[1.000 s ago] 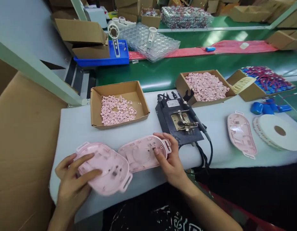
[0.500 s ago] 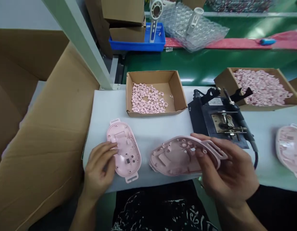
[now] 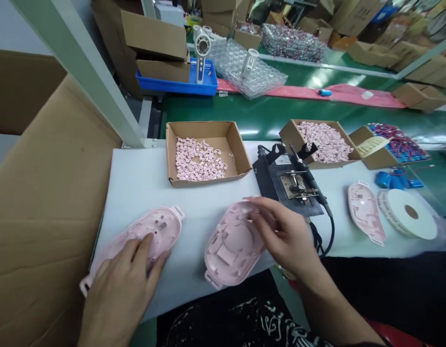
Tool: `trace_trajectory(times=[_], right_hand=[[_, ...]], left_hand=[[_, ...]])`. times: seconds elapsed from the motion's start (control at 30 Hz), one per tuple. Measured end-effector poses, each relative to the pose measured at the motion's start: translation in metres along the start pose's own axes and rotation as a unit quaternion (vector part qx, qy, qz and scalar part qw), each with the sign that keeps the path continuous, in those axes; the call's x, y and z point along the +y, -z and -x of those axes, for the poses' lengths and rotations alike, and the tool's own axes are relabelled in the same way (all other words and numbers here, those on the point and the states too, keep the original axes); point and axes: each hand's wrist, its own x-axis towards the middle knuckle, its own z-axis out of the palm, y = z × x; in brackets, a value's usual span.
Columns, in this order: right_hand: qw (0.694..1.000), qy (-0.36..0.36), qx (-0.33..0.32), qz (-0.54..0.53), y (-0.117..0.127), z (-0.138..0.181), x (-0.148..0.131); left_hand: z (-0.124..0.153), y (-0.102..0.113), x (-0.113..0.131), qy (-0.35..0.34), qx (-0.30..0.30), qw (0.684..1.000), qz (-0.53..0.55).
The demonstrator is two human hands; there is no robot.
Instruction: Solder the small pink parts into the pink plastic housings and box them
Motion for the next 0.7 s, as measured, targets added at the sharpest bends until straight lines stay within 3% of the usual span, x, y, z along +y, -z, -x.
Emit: trace_trajectory(times=[0.1,0.2,0.3,0.4,0.5,0.6,0.7], right_hand=[[0.994,0.030,-0.076,0.077,-0.032,-0.013,0.002],[0.979,0.024,-0.091,0.181,-0.050,-0.027,-0.004],[0.966,0.058,-0.070,0.242,-0.038,-0.039,-0.019],[0.951,0.098,-0.059,0.287,-0.016,-0.065,-0.034],[0.915,0.097,-0.163,0.355,-0.014,-0.116,-0.036],[0.881,0.140,-0.264,0.367,-0.032,-0.170,-0.022],[0.855,0.202,-0.320,0.354,-0.054,-0.203,-0.005]], left_hand=[[-0.005,-0.007,0.026,0.021,0.009,0.999,0.042],[-0.008,-0.011,0.048,0.029,0.031,0.996,0.084],[-0.011,-0.013,0.054,-0.008,0.069,0.988,0.140],[-0.015,-0.015,0.050,-0.065,0.052,0.982,0.167],[-0.020,-0.017,0.046,-0.094,0.014,0.981,0.171],[-0.026,-0.014,0.043,-0.115,-0.005,0.979,0.169],[-0.028,-0.006,0.039,-0.135,0.000,0.975,0.179]])
